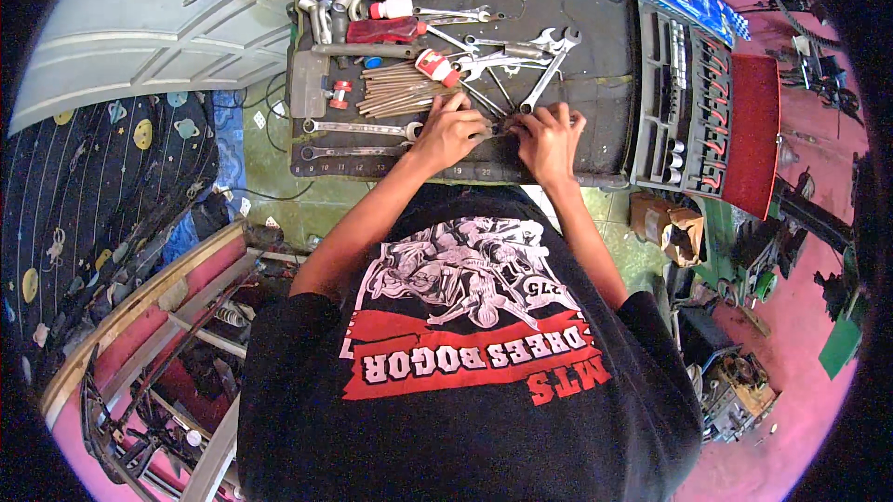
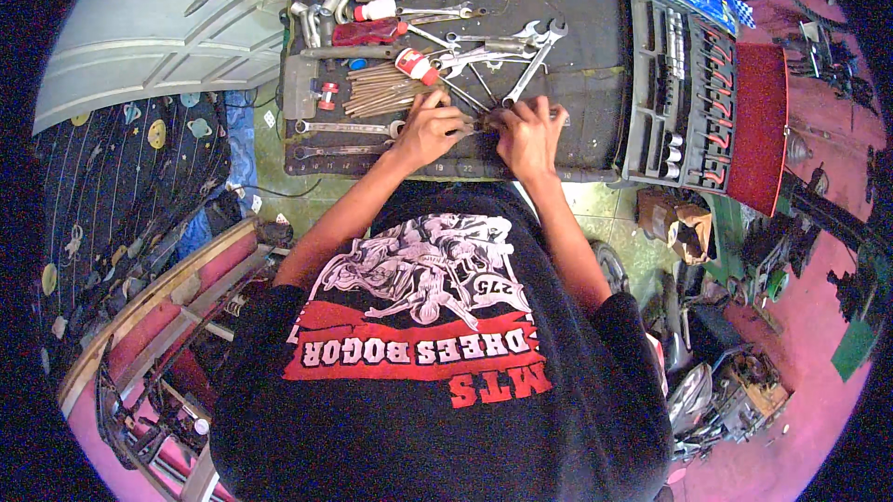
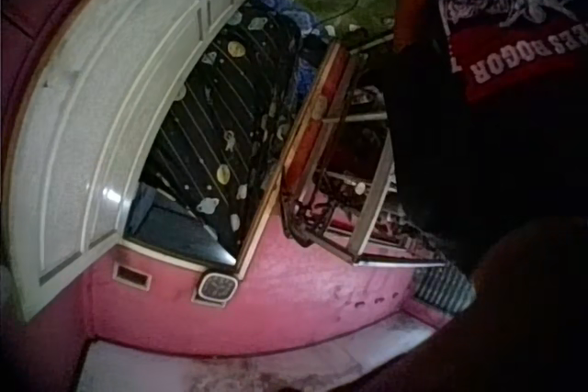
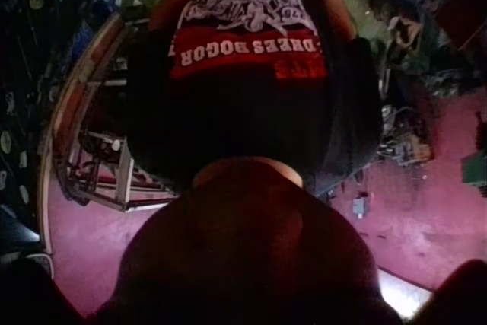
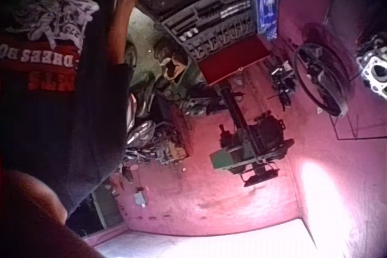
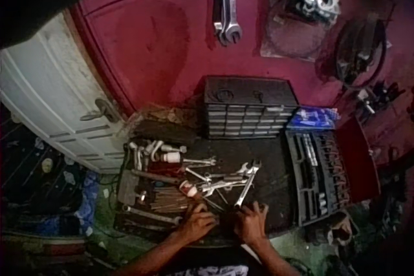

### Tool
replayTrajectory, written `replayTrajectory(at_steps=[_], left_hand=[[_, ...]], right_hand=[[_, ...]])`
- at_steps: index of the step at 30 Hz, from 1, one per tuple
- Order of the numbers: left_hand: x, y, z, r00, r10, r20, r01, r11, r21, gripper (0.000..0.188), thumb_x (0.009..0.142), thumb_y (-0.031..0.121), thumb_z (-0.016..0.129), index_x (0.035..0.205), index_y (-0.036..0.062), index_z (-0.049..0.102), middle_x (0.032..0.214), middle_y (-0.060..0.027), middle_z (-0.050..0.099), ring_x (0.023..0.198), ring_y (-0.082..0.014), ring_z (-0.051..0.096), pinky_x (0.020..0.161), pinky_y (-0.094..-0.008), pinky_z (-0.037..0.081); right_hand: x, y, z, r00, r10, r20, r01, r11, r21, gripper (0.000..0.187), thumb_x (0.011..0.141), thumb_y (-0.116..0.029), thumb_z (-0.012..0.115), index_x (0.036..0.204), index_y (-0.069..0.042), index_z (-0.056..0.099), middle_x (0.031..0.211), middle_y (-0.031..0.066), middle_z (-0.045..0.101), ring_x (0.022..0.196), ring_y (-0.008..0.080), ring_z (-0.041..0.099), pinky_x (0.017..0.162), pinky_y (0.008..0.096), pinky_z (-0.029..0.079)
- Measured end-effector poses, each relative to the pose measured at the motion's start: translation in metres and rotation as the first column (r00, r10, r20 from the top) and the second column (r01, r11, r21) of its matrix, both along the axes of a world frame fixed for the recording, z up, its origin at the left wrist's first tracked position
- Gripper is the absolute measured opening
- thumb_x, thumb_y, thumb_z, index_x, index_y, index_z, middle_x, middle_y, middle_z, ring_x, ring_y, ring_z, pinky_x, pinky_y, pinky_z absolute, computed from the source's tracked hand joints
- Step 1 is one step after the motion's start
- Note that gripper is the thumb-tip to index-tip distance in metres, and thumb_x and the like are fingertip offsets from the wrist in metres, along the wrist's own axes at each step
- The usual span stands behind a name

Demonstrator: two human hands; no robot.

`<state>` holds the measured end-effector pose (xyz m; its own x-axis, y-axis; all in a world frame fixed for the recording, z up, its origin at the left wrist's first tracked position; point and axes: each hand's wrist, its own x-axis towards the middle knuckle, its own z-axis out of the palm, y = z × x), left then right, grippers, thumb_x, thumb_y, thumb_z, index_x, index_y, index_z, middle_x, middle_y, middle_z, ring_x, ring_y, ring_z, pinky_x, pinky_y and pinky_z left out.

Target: The person repeatedly picks up thin metal rods from a workbench and places them into a red tool case. They handle the rods one by one, moving them from a pile on the table into the slots of the case. The person also briefly handles a blue package and a bundle of rods wrapped in plastic.

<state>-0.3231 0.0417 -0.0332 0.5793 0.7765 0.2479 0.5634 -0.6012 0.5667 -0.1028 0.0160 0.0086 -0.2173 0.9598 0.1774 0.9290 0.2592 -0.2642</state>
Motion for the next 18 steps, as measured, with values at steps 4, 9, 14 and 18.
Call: replayTrajectory(at_steps=[4,9,14,18], left_hand=[[0.007,-0.001,0.001,0.999,-0.016,0.05,0.015,1.0,0.017,0.014,0.071,0.012,0.079,0.085,0.0079,0.076,0.092,-0.0003,0.071,0.099,-0.025,0.059,0.091,-0.0402,0.047],[0.007,0.001,0.0,0.997,-0.034,0.066,0.034,0.999,0.009,0.012,0.071,0.009,0.078,0.083,0.0053,0.076,0.089,-0.0039,0.071,0.097,-0.0266,0.06,0.09,-0.0385,0.05],[0.009,-0.001,-0.001,0.996,-0.003,0.088,0.004,1.0,-0.012,0.012,0.071,0.009,0.079,0.083,0.0064,0.077,0.089,-0.0039,0.071,0.097,-0.0266,0.06,0.089,-0.0382,0.051],[0.012,-0.007,0.007,0.998,0.067,-0.011,-0.067,0.998,-0.008,0.012,0.072,0.011,0.079,0.084,0.0076,0.078,0.089,-0.0037,0.072,0.098,-0.0261,0.06,0.089,-0.0381,0.051]], right_hand=[[-0.008,-0.003,-0.007,0.998,0.052,-0.034,-0.051,0.998,0.022,0.022,0.075,-0.017,0.075,0.097,-0.018,0.078,0.09,0.001,0.065,0.102,0.0257,0.054,0.094,0.05,0.036],[-0.002,0.0,-0.002,0.997,0.017,-0.07,-0.019,0.999,-0.029,0.026,0.074,-0.014,0.075,0.099,-0.016,0.078,0.089,0.0017,0.064,0.101,0.0263,0.055,0.095,0.0506,0.035],[-0.012,-0.006,-0.018,0.994,0.073,-0.08,-0.074,0.997,-0.006,0.032,0.067,-0.009,0.073,0.097,-0.018,0.078,0.094,-0.0001,0.065,0.104,0.0248,0.055,0.095,0.0512,0.036],[0.009,-0.005,-0.006,0.999,0.027,-0.017,-0.027,1.0,-0.009,0.034,0.064,-0.013,0.075,0.098,-0.018,0.078,0.094,0.0013,0.064,0.105,0.0263,0.055,0.098,0.0528,0.036]])
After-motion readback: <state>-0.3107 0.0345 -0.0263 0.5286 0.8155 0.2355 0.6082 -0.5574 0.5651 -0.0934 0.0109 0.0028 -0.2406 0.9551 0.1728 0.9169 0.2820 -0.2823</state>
